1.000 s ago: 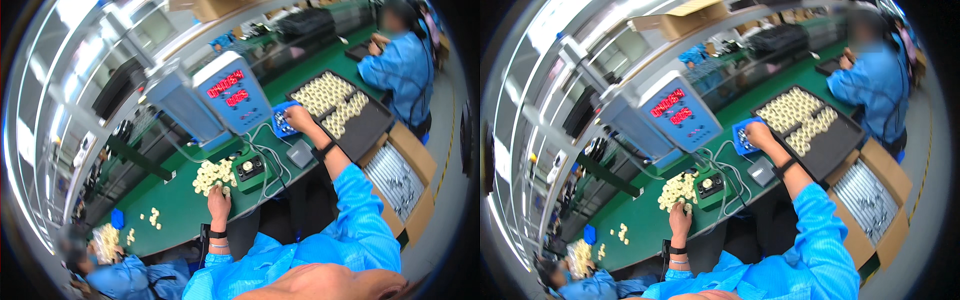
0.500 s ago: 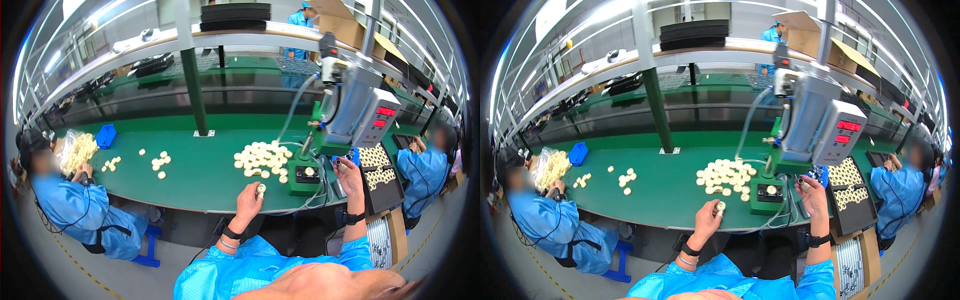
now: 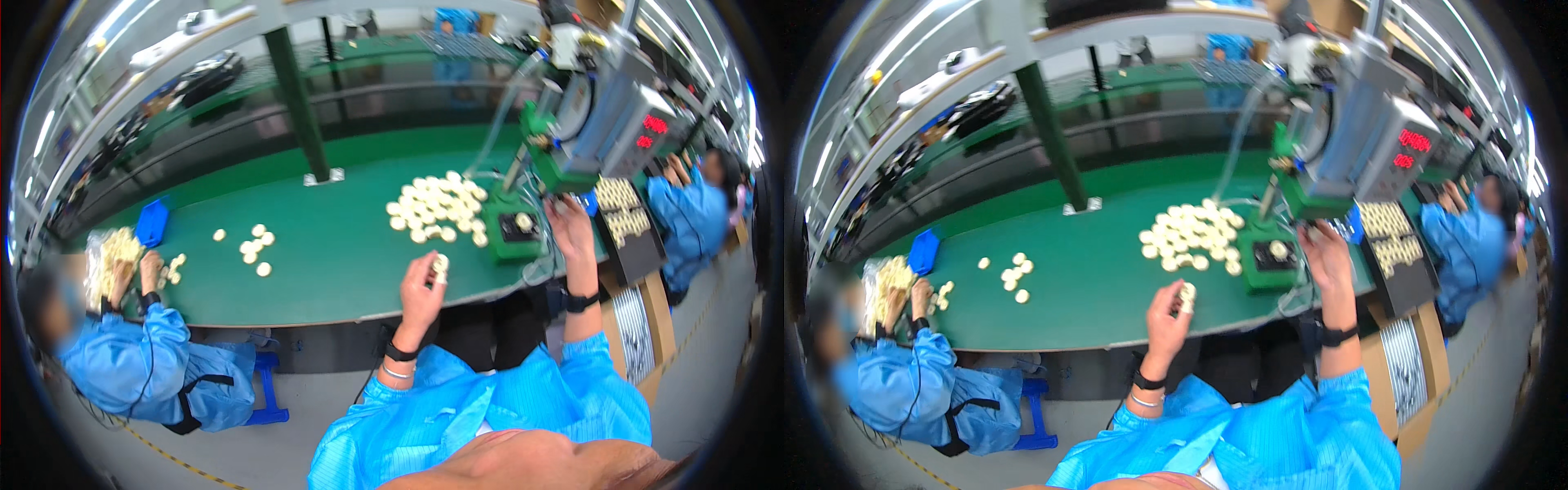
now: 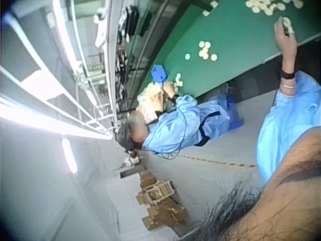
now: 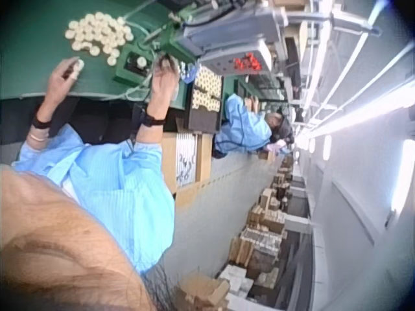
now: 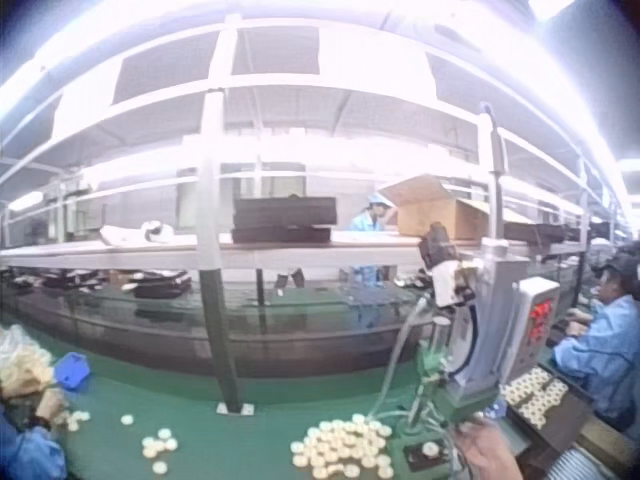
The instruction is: Assembling small circular plastic and foam rings using an assembly machine and trays on a factory workbench.
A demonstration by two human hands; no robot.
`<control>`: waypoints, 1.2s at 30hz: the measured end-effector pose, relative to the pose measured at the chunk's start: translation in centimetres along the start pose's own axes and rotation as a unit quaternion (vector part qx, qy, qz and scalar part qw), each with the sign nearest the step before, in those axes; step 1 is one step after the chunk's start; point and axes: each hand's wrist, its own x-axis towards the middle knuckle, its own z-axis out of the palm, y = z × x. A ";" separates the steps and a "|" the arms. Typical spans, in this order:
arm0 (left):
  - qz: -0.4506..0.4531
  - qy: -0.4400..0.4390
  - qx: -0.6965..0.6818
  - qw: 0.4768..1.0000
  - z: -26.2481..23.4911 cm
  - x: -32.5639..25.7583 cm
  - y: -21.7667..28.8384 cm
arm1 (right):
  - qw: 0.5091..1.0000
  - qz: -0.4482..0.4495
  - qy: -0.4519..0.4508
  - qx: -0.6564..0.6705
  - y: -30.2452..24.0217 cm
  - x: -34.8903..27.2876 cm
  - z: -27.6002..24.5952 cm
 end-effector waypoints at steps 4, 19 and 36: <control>-0.026 -0.017 -0.029 0.999 -0.3 -0.2 -0.2 | 1.000 -0.005 -0.016 -0.024 0.1 -0.4 0.2; -0.028 -0.032 0.030 0.999 0.5 -0.7 -0.2 | 0.998 0.052 0.006 0.034 2.3 -1.0 1.1; 0.033 -0.019 0.155 0.987 1.5 -0.6 1.0 | 0.991 0.010 -0.007 -0.133 2.2 0.1 1.6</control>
